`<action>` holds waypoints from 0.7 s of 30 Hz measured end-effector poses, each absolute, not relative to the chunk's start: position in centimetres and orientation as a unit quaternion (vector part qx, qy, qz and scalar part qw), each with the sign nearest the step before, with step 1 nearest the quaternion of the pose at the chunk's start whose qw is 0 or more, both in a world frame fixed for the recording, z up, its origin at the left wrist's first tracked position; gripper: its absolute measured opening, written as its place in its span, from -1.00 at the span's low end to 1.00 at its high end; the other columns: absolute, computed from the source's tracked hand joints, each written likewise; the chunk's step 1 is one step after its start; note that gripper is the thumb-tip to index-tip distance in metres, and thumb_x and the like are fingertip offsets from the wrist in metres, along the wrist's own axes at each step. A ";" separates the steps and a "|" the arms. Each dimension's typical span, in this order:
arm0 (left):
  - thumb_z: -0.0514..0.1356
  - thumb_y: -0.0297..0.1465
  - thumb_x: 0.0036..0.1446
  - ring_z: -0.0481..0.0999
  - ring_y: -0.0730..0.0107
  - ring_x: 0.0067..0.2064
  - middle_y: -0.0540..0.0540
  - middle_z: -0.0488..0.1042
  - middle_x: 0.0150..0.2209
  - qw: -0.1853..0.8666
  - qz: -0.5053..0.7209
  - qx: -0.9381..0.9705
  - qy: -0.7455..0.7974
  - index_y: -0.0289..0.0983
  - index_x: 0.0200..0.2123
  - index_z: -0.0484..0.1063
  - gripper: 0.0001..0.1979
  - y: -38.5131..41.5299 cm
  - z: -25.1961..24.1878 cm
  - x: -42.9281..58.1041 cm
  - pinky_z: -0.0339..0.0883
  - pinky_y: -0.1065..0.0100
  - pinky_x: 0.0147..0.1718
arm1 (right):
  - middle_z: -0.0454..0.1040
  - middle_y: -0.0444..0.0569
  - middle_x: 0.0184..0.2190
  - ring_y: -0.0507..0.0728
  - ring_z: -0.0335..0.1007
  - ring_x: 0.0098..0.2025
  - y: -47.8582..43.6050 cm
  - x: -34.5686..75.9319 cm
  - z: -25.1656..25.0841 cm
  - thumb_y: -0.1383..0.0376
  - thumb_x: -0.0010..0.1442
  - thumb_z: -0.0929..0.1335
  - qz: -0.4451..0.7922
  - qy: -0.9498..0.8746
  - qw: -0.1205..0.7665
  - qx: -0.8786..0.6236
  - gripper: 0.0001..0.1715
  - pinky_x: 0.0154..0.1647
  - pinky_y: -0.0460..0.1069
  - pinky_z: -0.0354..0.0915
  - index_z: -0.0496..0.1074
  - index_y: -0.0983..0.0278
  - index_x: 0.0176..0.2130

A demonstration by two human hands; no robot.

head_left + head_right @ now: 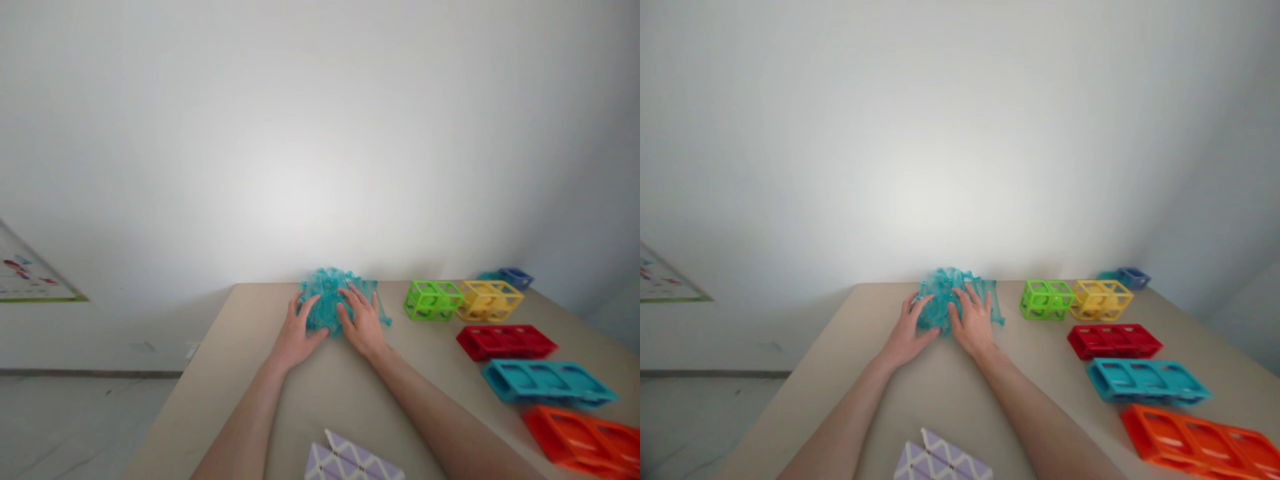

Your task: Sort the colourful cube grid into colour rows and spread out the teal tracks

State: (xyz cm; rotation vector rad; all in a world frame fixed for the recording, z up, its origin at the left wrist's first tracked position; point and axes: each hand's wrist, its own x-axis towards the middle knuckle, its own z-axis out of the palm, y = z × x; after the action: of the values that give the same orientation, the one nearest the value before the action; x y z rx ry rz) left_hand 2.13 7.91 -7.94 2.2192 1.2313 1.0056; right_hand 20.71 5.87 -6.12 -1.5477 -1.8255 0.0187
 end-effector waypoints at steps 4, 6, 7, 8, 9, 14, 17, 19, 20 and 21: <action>0.26 -0.27 0.04 0.07 0.04 0.30 -0.23 -0.09 0.27 0.201 0.360 0.791 0.452 -0.14 0.19 0.14 -0.36 8.0 -8.0 2.1 0.05 0.02 0.23 | 0.39 0.12 0.05 0.29 0.05 0.26 6.1 20.9 -6.5 0.17 0.31 0.16 -0.025 -0.697 0.375 -0.611 -0.57 0.26 0.33 -0.12 0.28 0.27 0.10; 0.25 -0.25 0.05 0.03 0.04 0.31 -0.24 -0.09 0.26 0.201 0.363 0.792 0.448 -0.16 0.19 0.12 -0.35 8.0 -8.1 2.1 0.05 0.02 0.23 | 0.32 0.19 0.07 0.30 0.07 0.21 6.1 21.0 -6.6 0.16 0.31 0.17 -0.061 -0.692 0.384 -0.608 -0.57 0.23 0.27 -0.01 0.33 0.31 0.06; 0.24 -0.24 0.05 0.01 0.04 0.32 -0.25 -0.08 0.25 0.200 0.368 0.791 0.446 -0.17 0.20 0.10 -0.34 8.1 -8.2 2.1 0.04 0.02 0.23 | 0.29 0.21 0.08 0.30 0.08 0.20 6.2 21.0 -6.7 0.16 0.31 0.17 -0.077 -0.687 0.389 -0.609 -0.57 0.21 0.25 0.04 0.35 0.33 0.04; 0.24 -0.24 0.05 -0.01 0.04 0.33 -0.26 -0.07 0.24 0.198 0.375 0.788 0.445 -0.18 0.22 0.07 -0.32 8.1 -8.3 2.1 0.02 0.01 0.23 | 0.26 0.23 0.08 0.31 0.08 0.19 6.2 21.1 -6.8 0.16 0.31 0.17 -0.089 -0.680 0.394 -0.611 -0.57 0.19 0.25 0.06 0.37 0.33 0.03; 0.24 -0.23 0.05 -0.03 0.04 0.33 -0.27 -0.07 0.24 0.194 0.382 0.786 0.446 -0.18 0.23 0.04 -0.29 8.2 -8.4 2.1 0.01 0.00 0.24 | 0.24 0.24 0.09 0.31 0.08 0.18 6.3 21.1 -6.9 0.16 0.32 0.16 -0.097 -0.674 0.397 -0.615 -0.57 0.18 0.25 0.07 0.38 0.33 0.02; 0.27 -0.16 0.01 -0.05 -0.01 0.33 -0.30 -0.07 0.23 0.188 0.394 0.773 0.461 -0.19 0.28 -0.03 -0.16 8.4 -8.7 2.0 -0.01 -0.07 0.23 | 0.20 0.21 0.11 0.30 0.10 0.15 6.6 21.4 -7.4 0.14 0.33 0.14 -0.105 -0.657 0.409 -0.624 -0.54 0.17 0.28 0.08 0.30 0.31 0.09; 0.27 -0.15 0.01 -0.04 -0.01 0.32 -0.29 -0.05 0.23 0.194 0.398 0.772 0.456 -0.20 0.28 0.00 -0.18 8.4 -8.7 1.9 -0.03 -0.06 0.23 | 0.20 0.22 0.12 0.30 0.10 0.15 6.6 21.5 -7.4 0.14 0.33 0.13 -0.105 -0.658 0.410 -0.622 -0.52 0.16 0.29 0.09 0.27 0.31 0.12; 0.25 -0.21 0.03 -0.02 0.01 0.32 -0.29 -0.03 0.23 0.198 0.401 0.772 0.451 -0.20 0.28 0.02 -0.22 8.3 -8.5 1.8 -0.02 -0.04 0.23 | 0.21 0.22 0.12 0.31 0.10 0.16 6.5 21.5 -7.2 0.14 0.33 0.13 -0.104 -0.657 0.409 -0.624 -0.52 0.16 0.30 0.08 0.26 0.30 0.13; 0.25 -0.24 0.04 -0.03 0.02 0.32 -0.28 -0.03 0.23 0.197 0.400 0.773 0.451 -0.19 0.28 0.03 -0.23 8.2 -8.4 1.8 -0.03 -0.03 0.23 | 0.21 0.21 0.13 0.31 0.10 0.16 6.5 21.5 -7.1 0.14 0.33 0.13 -0.105 -0.658 0.407 -0.625 -0.52 0.16 0.31 0.07 0.26 0.29 0.14; 0.24 -0.28 0.05 -0.05 0.01 0.33 -0.28 -0.03 0.24 0.194 0.395 0.777 0.450 -0.17 0.29 0.02 -0.24 8.2 -8.2 1.8 -0.04 -0.04 0.24 | 0.21 0.20 0.13 0.31 0.10 0.17 6.4 21.4 -7.0 0.15 0.33 0.13 -0.105 -0.661 0.403 -0.625 -0.52 0.16 0.32 0.06 0.26 0.27 0.15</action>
State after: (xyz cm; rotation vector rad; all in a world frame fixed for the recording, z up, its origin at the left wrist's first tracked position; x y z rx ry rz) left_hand 1.77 8.16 -8.23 2.1792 1.2608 1.1081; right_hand 21.42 6.40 -6.96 -1.5790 -1.6690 -0.2643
